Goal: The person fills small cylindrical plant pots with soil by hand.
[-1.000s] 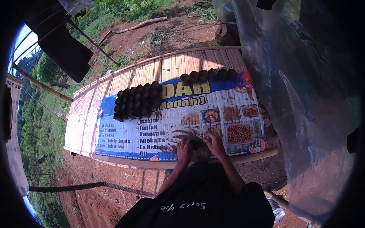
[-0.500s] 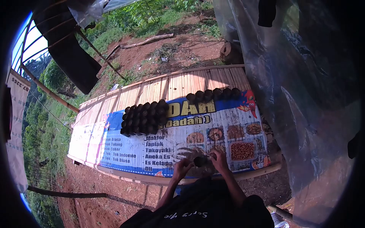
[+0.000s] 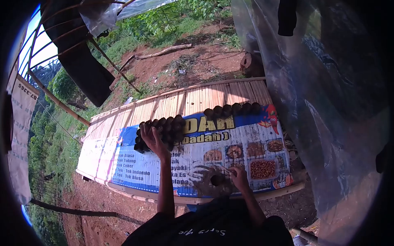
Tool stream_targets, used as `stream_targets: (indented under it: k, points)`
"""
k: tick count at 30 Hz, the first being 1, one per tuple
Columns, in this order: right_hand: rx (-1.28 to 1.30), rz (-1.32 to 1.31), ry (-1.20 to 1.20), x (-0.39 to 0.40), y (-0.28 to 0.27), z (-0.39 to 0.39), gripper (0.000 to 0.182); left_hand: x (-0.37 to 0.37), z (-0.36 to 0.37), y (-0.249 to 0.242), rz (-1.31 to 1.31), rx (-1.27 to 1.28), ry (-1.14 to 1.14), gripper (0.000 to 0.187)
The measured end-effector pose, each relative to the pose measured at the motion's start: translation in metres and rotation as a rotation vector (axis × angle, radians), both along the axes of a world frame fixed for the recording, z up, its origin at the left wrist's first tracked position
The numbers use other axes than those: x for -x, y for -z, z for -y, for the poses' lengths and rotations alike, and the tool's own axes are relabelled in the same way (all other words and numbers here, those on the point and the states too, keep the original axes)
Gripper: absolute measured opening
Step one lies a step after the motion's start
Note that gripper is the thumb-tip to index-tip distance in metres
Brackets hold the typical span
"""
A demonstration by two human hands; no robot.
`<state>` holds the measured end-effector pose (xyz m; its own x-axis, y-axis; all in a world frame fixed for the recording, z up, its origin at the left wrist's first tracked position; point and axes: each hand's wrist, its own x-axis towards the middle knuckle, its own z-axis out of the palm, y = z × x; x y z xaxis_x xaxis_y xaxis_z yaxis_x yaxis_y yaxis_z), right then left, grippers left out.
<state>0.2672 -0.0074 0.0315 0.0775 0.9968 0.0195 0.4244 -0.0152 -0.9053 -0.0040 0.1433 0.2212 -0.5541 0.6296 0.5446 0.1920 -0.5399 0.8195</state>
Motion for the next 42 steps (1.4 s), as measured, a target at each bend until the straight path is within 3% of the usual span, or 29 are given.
stream_targets:
  k: [3,4,6,8,12,13,16,19,24,26,32,38,42]
  points:
    - [-0.054,0.085,0.043,-0.008,0.012,0.001,0.022,-0.020,-0.001,0.003,-0.040,0.078,0.154,0.065]
    - [-0.051,0.086,0.046,-0.011,0.012,0.002,0.022,-0.025,0.004,0.015,-0.158,0.172,0.244,0.065]
    - [-0.066,0.194,0.083,-0.012,0.011,0.002,0.022,-0.024,0.016,0.064,-0.379,0.372,0.461,0.068]
    - [-0.028,0.124,0.096,-0.013,0.009,0.003,0.023,-0.028,0.036,0.114,-0.347,0.641,0.647,0.069]
    - [0.100,0.038,0.061,-0.016,0.005,0.007,0.025,-0.036,0.091,0.156,-0.421,0.873,0.732,0.070]
    - [0.200,0.019,0.062,-0.014,-0.006,0.006,0.026,-0.039,0.106,0.156,-0.398,0.886,0.693,0.066]
    - [0.131,-0.041,0.054,-0.002,-0.033,0.009,0.024,-0.040,0.138,0.182,-0.297,0.906,0.611,0.054]
    - [0.093,-0.006,-0.123,0.004,-0.049,0.011,0.017,-0.039,0.165,0.209,-0.186,0.898,0.551,0.048]
    - [-0.001,0.145,-0.180,0.017,-0.054,0.014,0.013,-0.044,0.198,0.231,-0.224,0.946,0.534,0.055]
    - [0.018,0.239,-0.217,0.023,-0.056,0.013,0.012,-0.049,0.200,0.238,-0.460,0.792,0.522,0.063]
    - [-0.111,0.501,-0.341,0.037,-0.037,0.001,0.017,-0.059,0.178,0.235,-0.559,0.770,0.591,0.078]
    - [-0.147,0.637,-0.396,0.052,-0.034,-0.001,0.021,-0.059,0.167,0.236,-0.473,0.755,0.636,0.069]
    - [-0.120,0.592,-0.351,0.064,-0.030,0.009,0.021,-0.058,0.164,0.251,-0.481,0.715,0.603,0.065]
